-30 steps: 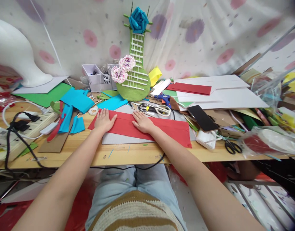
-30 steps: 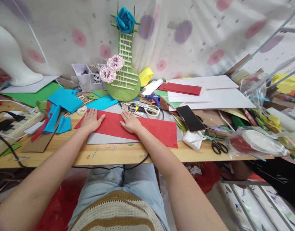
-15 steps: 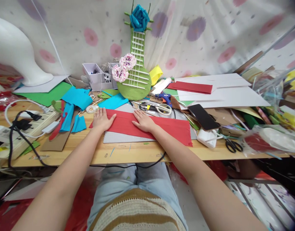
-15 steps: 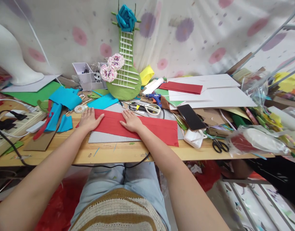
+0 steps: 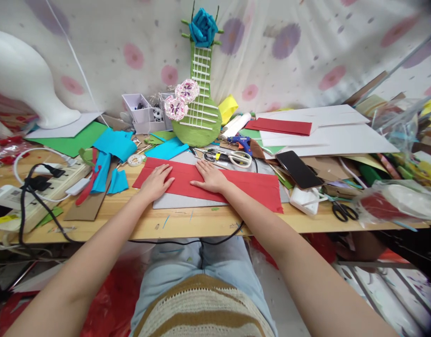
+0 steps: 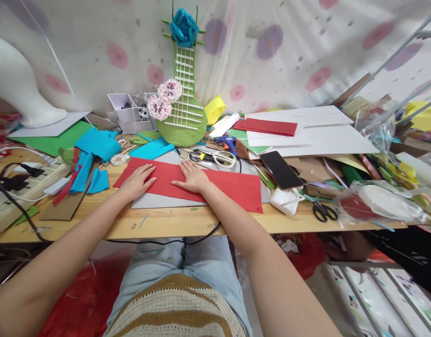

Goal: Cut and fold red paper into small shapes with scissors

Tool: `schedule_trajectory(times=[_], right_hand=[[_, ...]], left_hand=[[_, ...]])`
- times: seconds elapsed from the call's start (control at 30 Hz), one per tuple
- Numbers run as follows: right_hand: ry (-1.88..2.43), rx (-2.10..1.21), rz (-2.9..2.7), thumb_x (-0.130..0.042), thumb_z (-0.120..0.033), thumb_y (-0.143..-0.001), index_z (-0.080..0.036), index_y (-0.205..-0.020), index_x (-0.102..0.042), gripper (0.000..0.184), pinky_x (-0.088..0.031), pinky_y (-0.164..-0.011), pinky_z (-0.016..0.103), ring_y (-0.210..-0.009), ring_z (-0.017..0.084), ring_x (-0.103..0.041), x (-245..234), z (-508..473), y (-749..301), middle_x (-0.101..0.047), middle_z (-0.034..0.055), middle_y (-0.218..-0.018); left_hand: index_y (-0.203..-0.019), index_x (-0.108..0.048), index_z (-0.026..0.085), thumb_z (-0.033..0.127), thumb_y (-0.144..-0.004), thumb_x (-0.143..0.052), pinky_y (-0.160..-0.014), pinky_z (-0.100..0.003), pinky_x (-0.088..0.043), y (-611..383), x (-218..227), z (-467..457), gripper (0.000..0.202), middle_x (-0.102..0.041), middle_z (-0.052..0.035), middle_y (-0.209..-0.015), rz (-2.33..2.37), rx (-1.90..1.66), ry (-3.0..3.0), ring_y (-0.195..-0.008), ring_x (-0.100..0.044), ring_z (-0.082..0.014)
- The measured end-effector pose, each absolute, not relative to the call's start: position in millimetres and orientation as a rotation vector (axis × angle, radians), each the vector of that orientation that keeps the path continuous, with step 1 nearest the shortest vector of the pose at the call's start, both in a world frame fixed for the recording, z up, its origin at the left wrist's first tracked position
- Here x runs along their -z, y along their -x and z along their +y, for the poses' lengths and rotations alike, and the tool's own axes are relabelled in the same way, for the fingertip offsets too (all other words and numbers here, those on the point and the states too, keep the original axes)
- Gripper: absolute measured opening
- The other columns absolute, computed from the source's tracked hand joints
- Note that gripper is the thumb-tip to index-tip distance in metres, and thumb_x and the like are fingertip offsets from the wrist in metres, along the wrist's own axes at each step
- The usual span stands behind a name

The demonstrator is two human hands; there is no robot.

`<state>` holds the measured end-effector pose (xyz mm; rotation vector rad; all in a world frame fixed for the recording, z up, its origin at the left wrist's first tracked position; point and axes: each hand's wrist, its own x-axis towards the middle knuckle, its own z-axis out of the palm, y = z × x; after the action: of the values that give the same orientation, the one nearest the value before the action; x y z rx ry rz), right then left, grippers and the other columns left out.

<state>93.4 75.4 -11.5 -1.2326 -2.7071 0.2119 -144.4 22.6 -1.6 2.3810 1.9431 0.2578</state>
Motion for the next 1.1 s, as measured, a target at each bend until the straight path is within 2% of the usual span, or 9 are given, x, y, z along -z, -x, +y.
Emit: schedule_trajectory(times=[0.17,0.3,0.4,0.6,0.73,0.8,0.9,1.0,1.1], right_hand=[[1.234,-0.211,-2.706,-0.024,-0.076,-0.081,-0.004,-0.143,-0.030,0.095,-0.011,-0.116,0.038,-0.141,0.025,-0.015,11,75,-94,-0.022,0.0148,-0.150],[1.241,-0.201,-2.715,-0.024,-0.075,-0.081,-0.003,-0.143,-0.030,0.095,-0.011,-0.116,0.037,-0.141,0.025,-0.015,11,75,-94,-0.021,0.0151,-0.150],[1.232,-0.207,-2.714,-0.025,-0.075,-0.081,-0.003,-0.143,-0.030,0.096,-0.011,-0.116,0.037,-0.141,0.025,-0.015,11,75,-94,-0.021,0.0152,-0.150],[1.223,-0.220,-2.703,-0.024,-0.077,-0.080,-0.004,-0.143,-0.031,0.097,-0.013,-0.116,0.039,-0.141,0.026,-0.016,10,75,-94,-0.021,0.0154,-0.150],[1.226,-0.214,-2.703,-0.024,-0.076,-0.081,-0.003,-0.143,-0.030,0.096,-0.012,-0.116,0.037,-0.141,0.025,-0.015,10,75,-94,-0.021,0.0154,-0.150],[1.223,-0.208,-2.702,-0.025,-0.075,-0.081,-0.003,-0.143,-0.031,0.095,-0.011,-0.116,0.037,-0.141,0.025,-0.015,11,75,-93,-0.022,0.0159,-0.150],[1.211,-0.183,-2.696,-0.027,-0.073,-0.083,-0.003,-0.143,-0.032,0.093,-0.012,-0.116,0.038,-0.141,0.025,-0.016,13,76,-94,-0.023,0.0156,-0.150],[1.208,-0.157,-2.705,-0.027,-0.069,-0.085,-0.003,-0.143,-0.031,0.088,-0.013,-0.116,0.038,-0.141,0.025,-0.016,13,76,-94,-0.022,0.0147,-0.150],[1.219,-0.157,-2.717,-0.030,-0.068,-0.086,-0.002,-0.142,-0.031,0.087,-0.012,-0.116,0.037,-0.141,0.025,-0.016,12,75,-94,-0.022,0.0151,-0.150]], left_hand=[[-0.142,-0.032,0.009,0.044,-0.091,-0.028,-0.115,-0.037,-0.014,142,2,22,0.062,-0.029,-0.0094,-0.150,2.001,-0.164,-2.334,-0.140,-0.020,-0.0223],[-0.146,-0.023,0.009,0.053,-0.089,-0.029,-0.114,-0.042,-0.011,141,-3,22,0.072,-0.019,-0.0090,-0.153,2.125,-0.054,-2.198,-0.141,-0.011,-0.0284],[-0.147,-0.022,0.011,0.060,-0.086,-0.029,-0.114,-0.043,-0.010,141,-4,21,0.078,-0.017,-0.0098,-0.154,2.186,-0.042,-2.137,-0.141,-0.010,-0.0297],[-0.147,-0.015,0.006,0.074,-0.076,-0.032,-0.114,-0.045,-0.010,151,-9,25,0.100,-0.012,-0.0143,-0.154,2.253,-0.001,-2.018,-0.141,-0.006,-0.0320],[-0.147,-0.014,0.005,0.079,-0.063,-0.047,-0.110,-0.052,-0.017,141,-28,35,0.116,-0.012,-0.0224,-0.152,2.262,0.107,-1.947,-0.139,-0.010,-0.0411],[-0.146,-0.020,0.007,0.073,-0.072,-0.044,-0.110,-0.053,-0.015,124,-34,41,0.102,-0.015,-0.0218,-0.152,2.264,0.016,-2.091,-0.138,-0.012,-0.0417],[-0.141,-0.034,0.009,0.042,-0.091,-0.028,-0.113,-0.043,-0.011,93,-28,48,0.060,-0.023,-0.0131,-0.152,1.937,-0.124,-2.483,-0.141,-0.015,-0.0268],[-0.143,-0.030,0.007,0.030,-0.093,-0.020,-0.114,-0.033,-0.014,73,-10,50,0.056,-0.027,-0.0111,-0.150,1.638,-0.055,-2.555,-0.139,-0.022,-0.0171],[-0.143,-0.028,0.002,0.040,-0.093,-0.020,-0.114,-0.034,-0.010,76,3,51,0.063,-0.025,-0.0144,-0.151,1.747,-0.070,-2.478,-0.140,-0.020,-0.0213]])
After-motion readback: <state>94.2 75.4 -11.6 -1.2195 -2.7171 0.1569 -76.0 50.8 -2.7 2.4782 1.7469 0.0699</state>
